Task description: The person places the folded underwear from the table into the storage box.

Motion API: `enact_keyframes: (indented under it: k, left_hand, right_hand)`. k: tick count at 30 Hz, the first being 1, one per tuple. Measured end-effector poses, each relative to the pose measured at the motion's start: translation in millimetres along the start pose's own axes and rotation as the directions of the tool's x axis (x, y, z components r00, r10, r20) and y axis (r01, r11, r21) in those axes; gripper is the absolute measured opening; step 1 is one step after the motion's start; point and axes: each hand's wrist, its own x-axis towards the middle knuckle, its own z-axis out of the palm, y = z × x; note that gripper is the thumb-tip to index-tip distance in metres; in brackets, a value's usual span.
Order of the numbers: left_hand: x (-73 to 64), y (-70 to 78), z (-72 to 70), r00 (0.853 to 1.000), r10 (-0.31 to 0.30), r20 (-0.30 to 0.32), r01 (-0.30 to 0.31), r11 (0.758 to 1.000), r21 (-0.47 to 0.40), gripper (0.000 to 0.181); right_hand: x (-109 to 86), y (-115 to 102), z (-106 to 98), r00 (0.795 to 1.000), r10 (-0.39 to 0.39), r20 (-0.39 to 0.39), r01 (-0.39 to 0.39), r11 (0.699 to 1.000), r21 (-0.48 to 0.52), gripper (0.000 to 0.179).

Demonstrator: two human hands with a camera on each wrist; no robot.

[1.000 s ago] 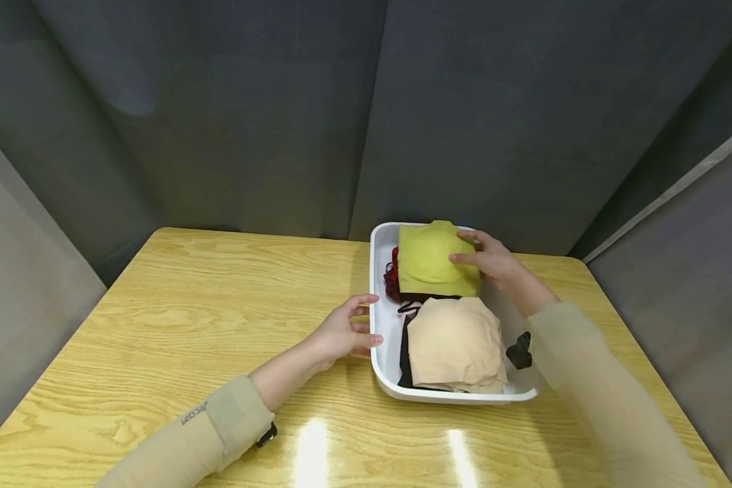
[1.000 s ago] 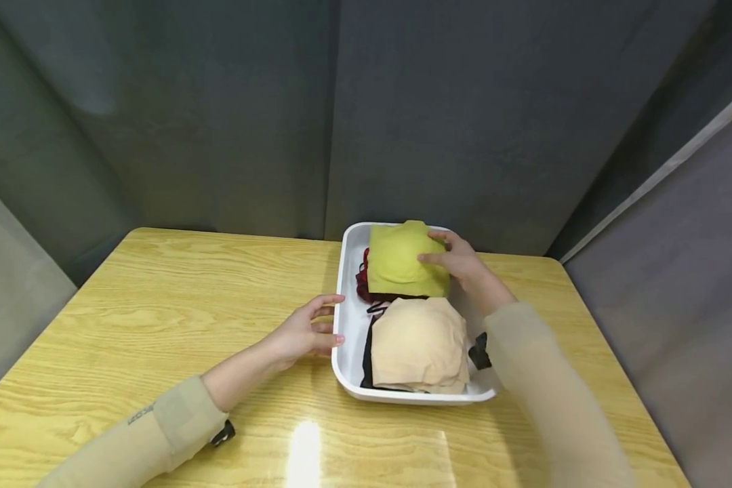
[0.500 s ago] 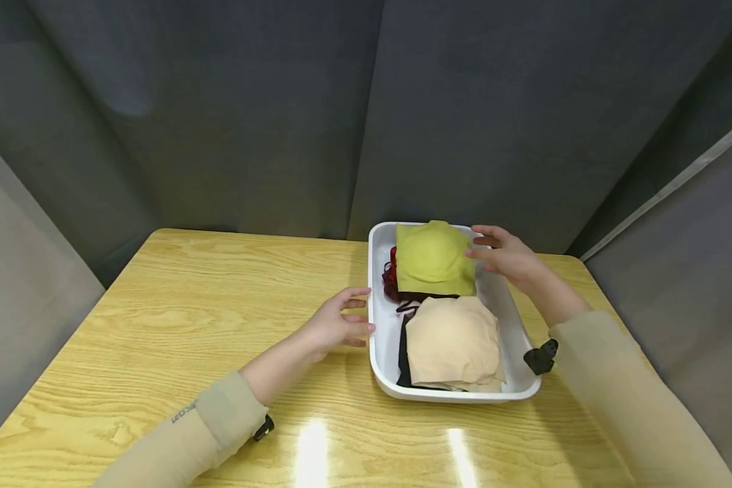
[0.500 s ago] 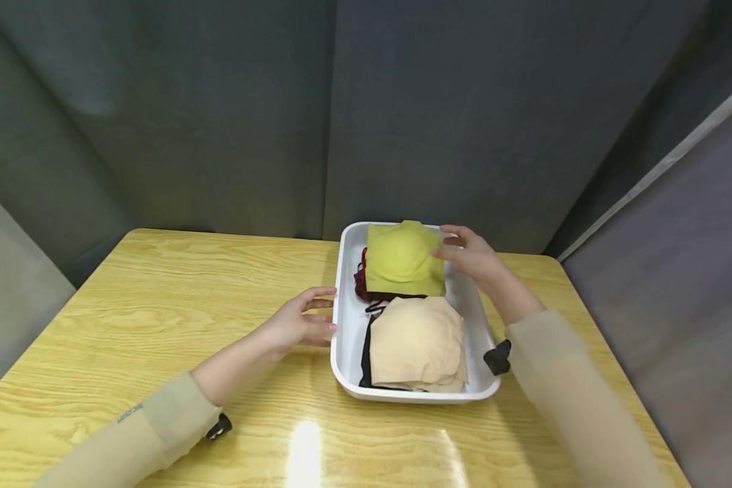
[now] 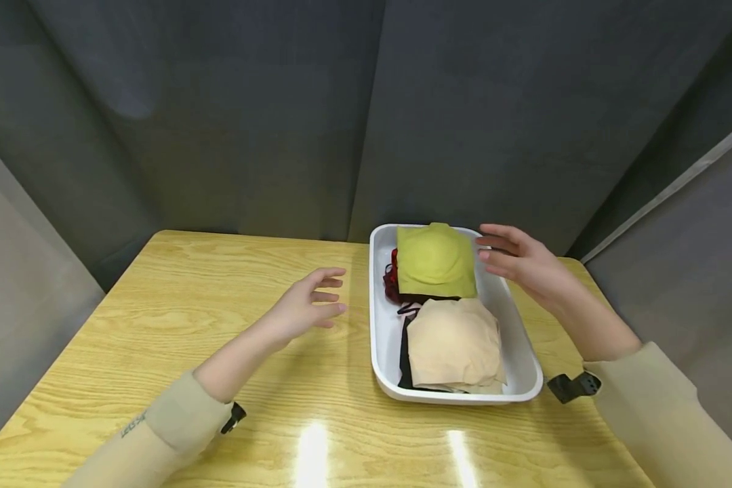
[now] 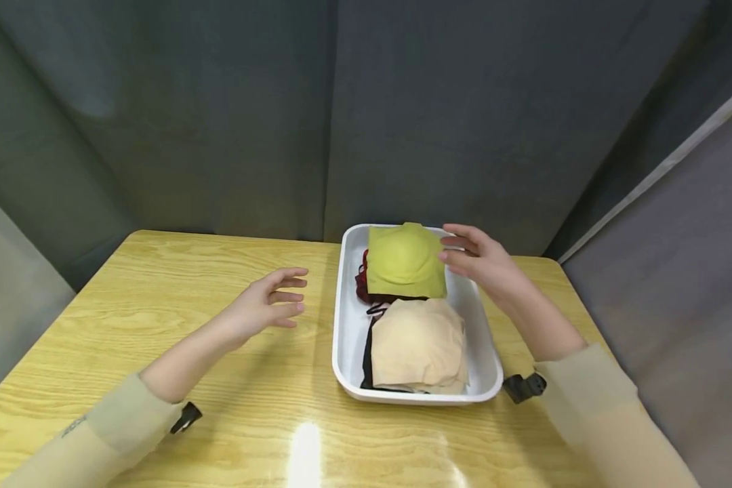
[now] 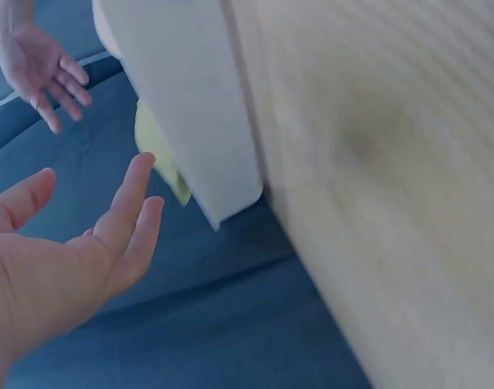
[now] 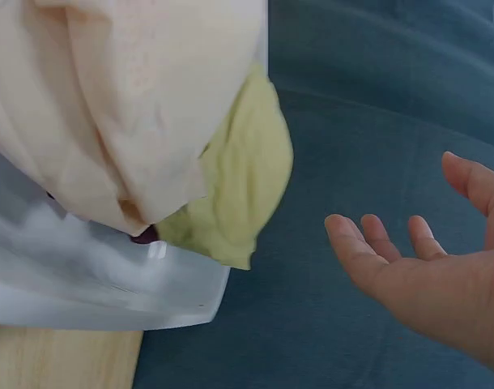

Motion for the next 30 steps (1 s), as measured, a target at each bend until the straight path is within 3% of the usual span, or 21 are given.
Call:
enact_keyframes:
  k: [4,10,14,17,19,22,26,30]
  left_hand:
    - [-11.5,5.6,-12.0,0.998,0.067,-0.018,-0.064,0.987,0.147,0.06]
    - [-30.6,10.3,-28.7,0.985,0.162,-0.054,-0.131,0.92,0.37,0.06]
    - [-43.1,6.2,-38.3,0.972,0.215,-0.094,-0.16,0.898,0.409,0.059]
    - [-51.2,0.6,-44.1,0.954,0.268,-0.133,-0.193,0.89,0.414,0.056]
    - [-55.9,-3.2,-47.9,0.938,0.307,-0.162,-0.21,0.874,0.438,0.055]
    - [-62.1,-9.3,-53.5,0.905,0.377,-0.197,-0.229,0.822,0.522,0.054]
    - [-68.7,-20.1,-62.8,0.843,0.483,-0.238,-0.236,0.728,0.644,0.053]
    - [-73.7,-34.3,-74.1,0.791,0.548,-0.272,-0.217,0.667,0.713,0.054]
  right_hand:
    - [-18.1,-1,-1,0.997,-0.078,-0.017,0.077,0.996,-0.048,0.061]
    - [-44.8,0,-3,0.982,-0.155,-0.108,0.135,0.976,-0.172,0.053]
    - [-61.6,3,-2,0.962,-0.213,-0.173,0.162,0.95,-0.267,0.052]
    - [-71.2,5,-2,0.941,-0.253,-0.224,0.179,0.936,-0.303,0.051]
    - [-76.4,6,-4,0.928,-0.274,-0.253,0.19,0.931,-0.311,0.051]
    - [-83.9,10,-8,0.899,-0.325,-0.294,0.22,0.915,-0.339,0.053]
    - [-92.2,22,-11,0.855,-0.39,-0.343,0.251,0.888,-0.385,0.054]
    - [-96.8,38,-13,0.811,-0.452,-0.371,0.269,0.852,-0.449,0.054]
